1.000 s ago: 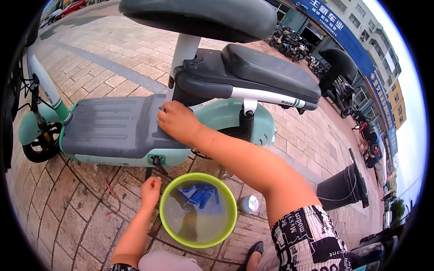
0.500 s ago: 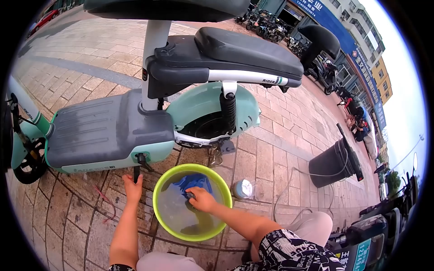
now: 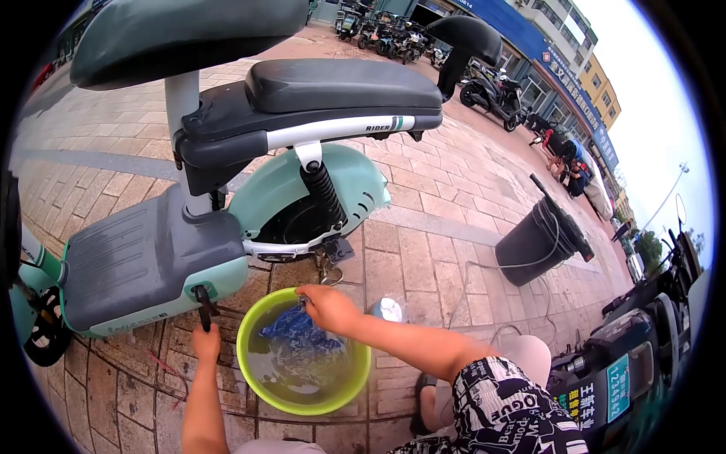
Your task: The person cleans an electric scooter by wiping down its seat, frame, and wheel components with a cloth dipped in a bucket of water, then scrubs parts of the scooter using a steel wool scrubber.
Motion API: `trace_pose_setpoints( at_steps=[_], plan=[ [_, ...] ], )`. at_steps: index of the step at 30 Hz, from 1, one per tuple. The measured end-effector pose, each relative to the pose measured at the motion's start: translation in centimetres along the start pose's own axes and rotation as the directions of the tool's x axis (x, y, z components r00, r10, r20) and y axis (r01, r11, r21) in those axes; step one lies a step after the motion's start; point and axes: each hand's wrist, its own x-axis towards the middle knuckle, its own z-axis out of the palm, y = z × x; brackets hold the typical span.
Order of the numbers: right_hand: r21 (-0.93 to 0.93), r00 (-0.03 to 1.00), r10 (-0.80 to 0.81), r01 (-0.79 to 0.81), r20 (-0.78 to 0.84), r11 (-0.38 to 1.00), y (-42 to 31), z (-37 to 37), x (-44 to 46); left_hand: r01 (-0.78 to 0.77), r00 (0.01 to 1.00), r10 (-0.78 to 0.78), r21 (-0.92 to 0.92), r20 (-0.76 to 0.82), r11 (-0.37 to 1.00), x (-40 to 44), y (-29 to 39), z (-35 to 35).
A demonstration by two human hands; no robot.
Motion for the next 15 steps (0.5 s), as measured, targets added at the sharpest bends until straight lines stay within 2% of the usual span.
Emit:
trace_pose_setpoints(
  at_steps=[1,4,5,6,7,8,9,10,11,12,15],
  plan=[
    [-0.024,0.987,-0.121,0.119,-0.106,0.993,-2.3,-4.0,1.8,0.107,0.994,-0.103,-0.137,0.038,0.985,0.4,0.3,0.2],
    [-0.078,0.888,-0.274,0.265,-0.37,0.961,-9.0,-16.0,7.2,0.023,0.999,-0.031,-0.201,-0.036,0.979,0.0,0.3,0.7],
    [-0.119,0.823,-0.351,0.335,-0.446,0.935,-10.2,-19.2,9.4,0.062,0.998,-0.065,-0.186,-0.011,0.981,-0.3,1.4,0.1],
    [-0.213,0.691,-0.489,0.449,-0.532,0.868,-11.6,-22.2,11.9,0.047,0.999,-0.051,-0.196,-0.012,0.979,-0.3,1.5,0.0],
    [-0.367,0.566,-0.617,0.5,-0.547,0.784,-11.7,-25.0,14.8,0.031,0.999,-0.037,-0.185,-0.028,0.982,-0.4,1.0,0.2],
    [-0.412,0.544,-0.611,0.453,-0.575,0.791,-11.9,-26.9,17.3,0.013,0.999,-0.021,-0.176,-0.041,0.984,-0.4,0.8,0.5],
    [-0.577,0.58,-0.582,0.222,-0.57,0.786,-11.0,-28.1,19.6,-0.007,0.999,0.001,-0.188,-0.035,0.982,-0.5,1.0,0.5],
    [-0.357,0.828,-0.14,-0.076,-0.542,0.931,-11.9,-28.1,20.7,0.005,1.0,-0.009,-0.195,-0.018,0.981,-0.8,1.1,0.1],
    [-0.364,0.872,0.043,-0.248,-0.488,0.898,-11.5,-27.4,22.2,0.021,1.0,-0.022,-0.198,-0.002,0.98,-0.9,1.2,0.0],
    [-0.485,0.891,-0.052,-0.196,-0.452,0.852,-11.9,-27.0,22.4,0.012,1.0,-0.011,-0.199,0.003,0.98,-0.8,1.0,0.2],
    [-0.499,0.887,-0.383,0.218,-0.257,0.839,-10.4,-27.5,22.4,-0.052,0.998,0.041,-0.267,-0.044,0.962,-0.7,0.2,0.9]
  ],
)
